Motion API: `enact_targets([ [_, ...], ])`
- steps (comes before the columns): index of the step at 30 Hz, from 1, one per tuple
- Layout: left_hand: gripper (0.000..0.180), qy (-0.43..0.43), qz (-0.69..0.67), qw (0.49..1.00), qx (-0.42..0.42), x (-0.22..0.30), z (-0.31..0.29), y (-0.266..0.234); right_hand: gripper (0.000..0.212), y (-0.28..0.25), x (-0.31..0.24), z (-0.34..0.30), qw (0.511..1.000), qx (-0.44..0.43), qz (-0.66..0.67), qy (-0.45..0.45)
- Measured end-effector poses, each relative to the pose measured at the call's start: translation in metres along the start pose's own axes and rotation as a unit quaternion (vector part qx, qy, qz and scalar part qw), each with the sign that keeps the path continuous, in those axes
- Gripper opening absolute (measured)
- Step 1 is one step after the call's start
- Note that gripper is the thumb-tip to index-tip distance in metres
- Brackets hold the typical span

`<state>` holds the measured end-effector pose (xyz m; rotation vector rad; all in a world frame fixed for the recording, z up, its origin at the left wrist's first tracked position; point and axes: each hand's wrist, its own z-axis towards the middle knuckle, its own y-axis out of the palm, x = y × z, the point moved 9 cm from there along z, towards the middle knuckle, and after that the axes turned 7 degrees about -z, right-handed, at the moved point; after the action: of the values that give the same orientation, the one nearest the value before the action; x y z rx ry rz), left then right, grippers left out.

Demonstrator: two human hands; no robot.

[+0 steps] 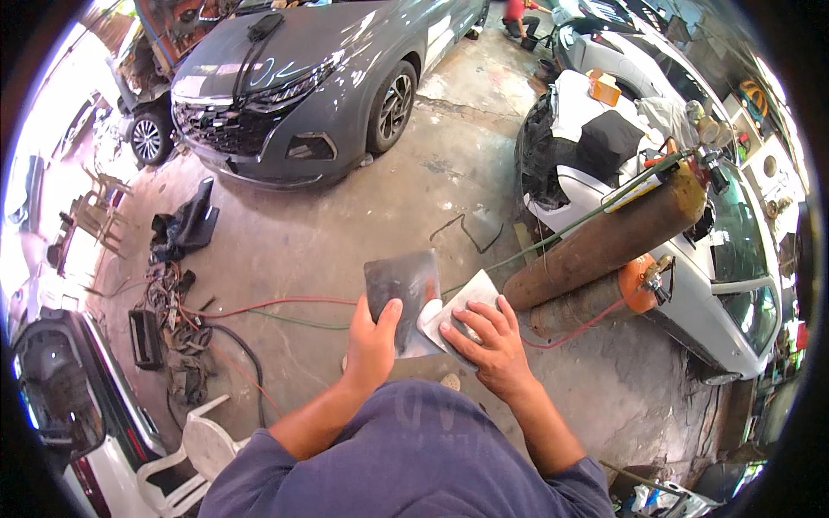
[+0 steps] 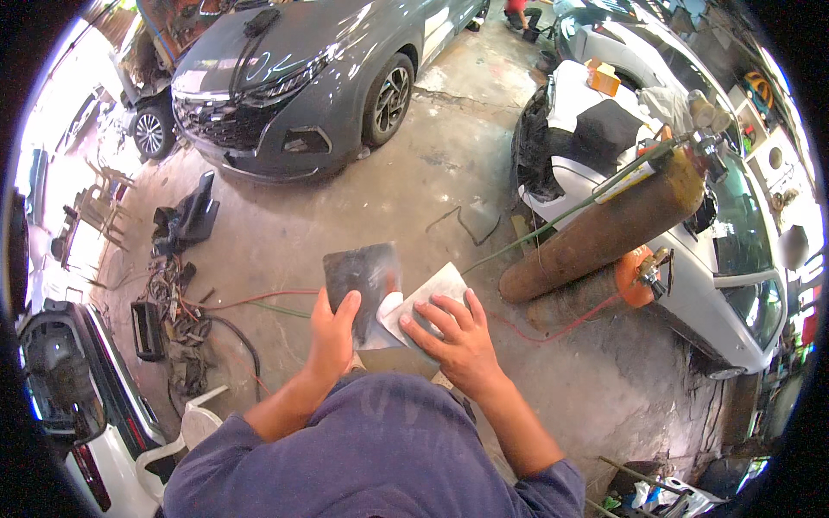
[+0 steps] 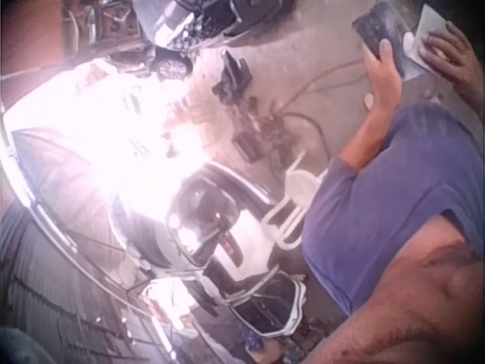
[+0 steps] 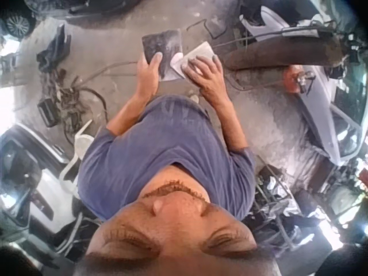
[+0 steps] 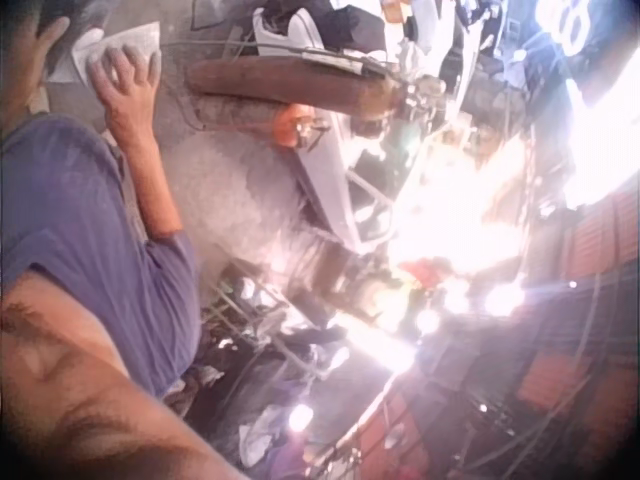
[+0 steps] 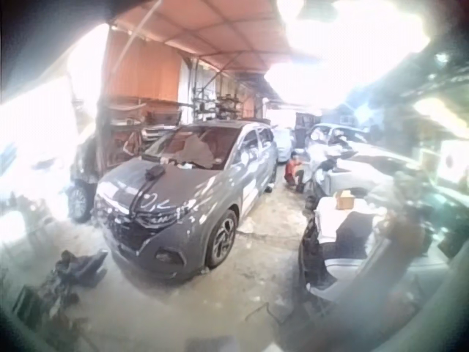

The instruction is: The person wipes the inside of a car trunk lid with a dark cloth, then walks through a garage and wipes a small rectangular object with a white cloth. The person continues to wipe the object repeatedly while standing near a paint can.

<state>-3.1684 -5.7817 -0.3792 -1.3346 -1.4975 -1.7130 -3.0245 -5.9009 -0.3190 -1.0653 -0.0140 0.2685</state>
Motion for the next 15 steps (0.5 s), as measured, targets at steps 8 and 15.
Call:
enact_targets([
  [8, 0.029, 0.061, 0.100, 0.992, -0.048, 0.015, 0.001, 0.011, 0.051, -0.008, -0.012, 0.006, 0.994, -0.070, -0.040, -0.068],
  [15, 0.035, 0.044, 0.198, 0.973, -0.109, 0.011, 0.000, 0.028, 0.048, -0.002, -0.017, 0.012, 0.998, -0.025, 0.029, -0.047],
])
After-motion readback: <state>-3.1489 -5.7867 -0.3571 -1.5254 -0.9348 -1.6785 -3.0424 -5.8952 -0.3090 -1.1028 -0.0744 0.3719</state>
